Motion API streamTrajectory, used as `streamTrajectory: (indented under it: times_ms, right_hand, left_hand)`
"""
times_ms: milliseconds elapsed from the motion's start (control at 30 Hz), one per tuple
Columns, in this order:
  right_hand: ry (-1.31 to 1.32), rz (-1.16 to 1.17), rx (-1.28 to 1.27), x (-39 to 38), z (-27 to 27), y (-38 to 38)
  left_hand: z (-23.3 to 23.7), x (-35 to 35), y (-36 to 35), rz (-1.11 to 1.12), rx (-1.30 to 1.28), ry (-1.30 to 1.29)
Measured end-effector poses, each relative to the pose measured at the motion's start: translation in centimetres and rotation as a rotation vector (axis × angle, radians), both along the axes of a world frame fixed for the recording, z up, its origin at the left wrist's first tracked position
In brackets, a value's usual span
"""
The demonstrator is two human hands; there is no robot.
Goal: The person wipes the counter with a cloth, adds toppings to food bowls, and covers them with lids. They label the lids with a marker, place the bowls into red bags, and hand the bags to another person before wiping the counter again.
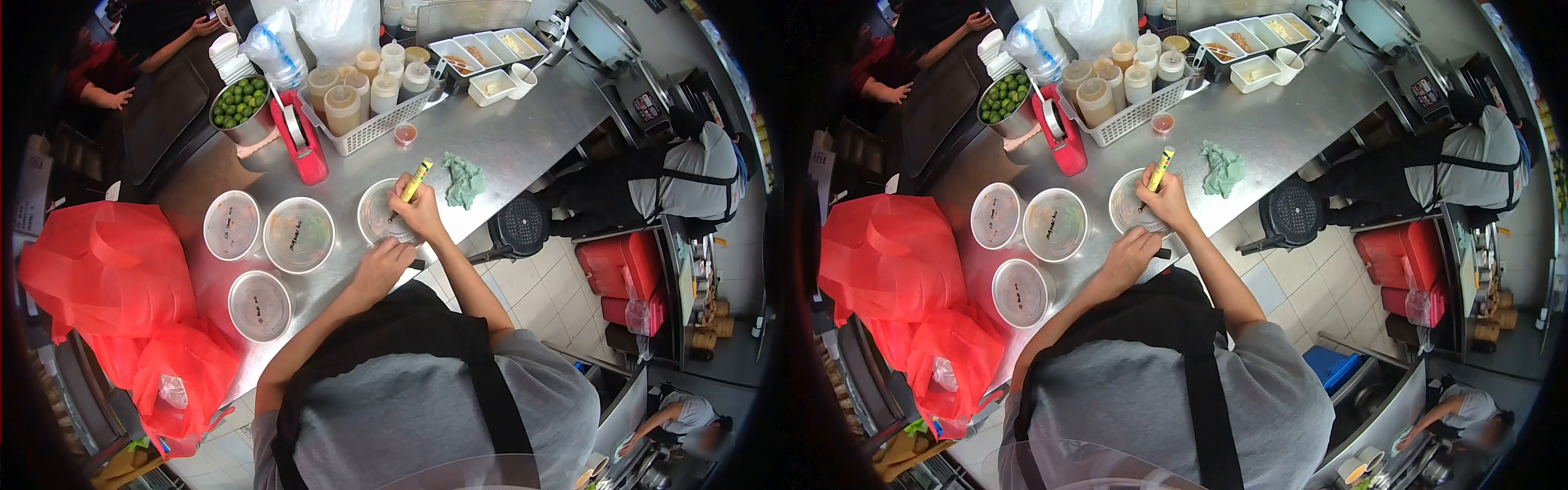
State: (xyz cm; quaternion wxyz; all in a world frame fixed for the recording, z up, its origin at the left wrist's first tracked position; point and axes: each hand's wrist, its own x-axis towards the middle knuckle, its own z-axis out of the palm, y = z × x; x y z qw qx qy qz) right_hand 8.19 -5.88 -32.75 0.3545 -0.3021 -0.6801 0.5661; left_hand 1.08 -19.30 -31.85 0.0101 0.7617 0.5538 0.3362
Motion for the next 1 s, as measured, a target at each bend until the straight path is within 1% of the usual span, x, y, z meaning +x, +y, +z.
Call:
streamTrajectory:
  times_ms: [100, 200, 300, 500, 600, 700, 1000]
  right_hand:
    - [0.003, -0.018, -0.019, -0.1, -0.2, 0.1]
    - [-0.028, -0.004, -0.018, 0.0, 0.3, 0.0]
    - [0.027, -0.021, -0.016, -0.1, -0.1, 0.1]
    - [0.031, -0.028, -0.009, -0.2, -0.2, 0.2]
    - [-0.024, -0.013, 0.064, -0.1, 0.2, 0.2]
    - [0.196, -0.04, -0.176, -0.2, 0.5, 0.3]
    - [0.062, -0.041, -0.01, 0.1, -0.6, 1.3]
  left_hand:
    - [0.0, 0.0, -0.1, -0.019, -0.059, -0.026]
    - [-0.1, -0.1, -0.2, -0.017, -0.061, -0.024]
    - [0.3, -0.1, -0.1, -0.017, -0.04, -0.03]
    - [0.5, -0.1, -0.2, -0.008, -0.068, -0.02]
    - [0.0, -0.1, -0.2, -0.011, -0.054, -0.008]
    - [-0.4, 0.0, 0.0, 0.007, -0.01, 0.001]
    - [-0.2, -0.1, -0.1, 0.003, -0.027, -0.019]
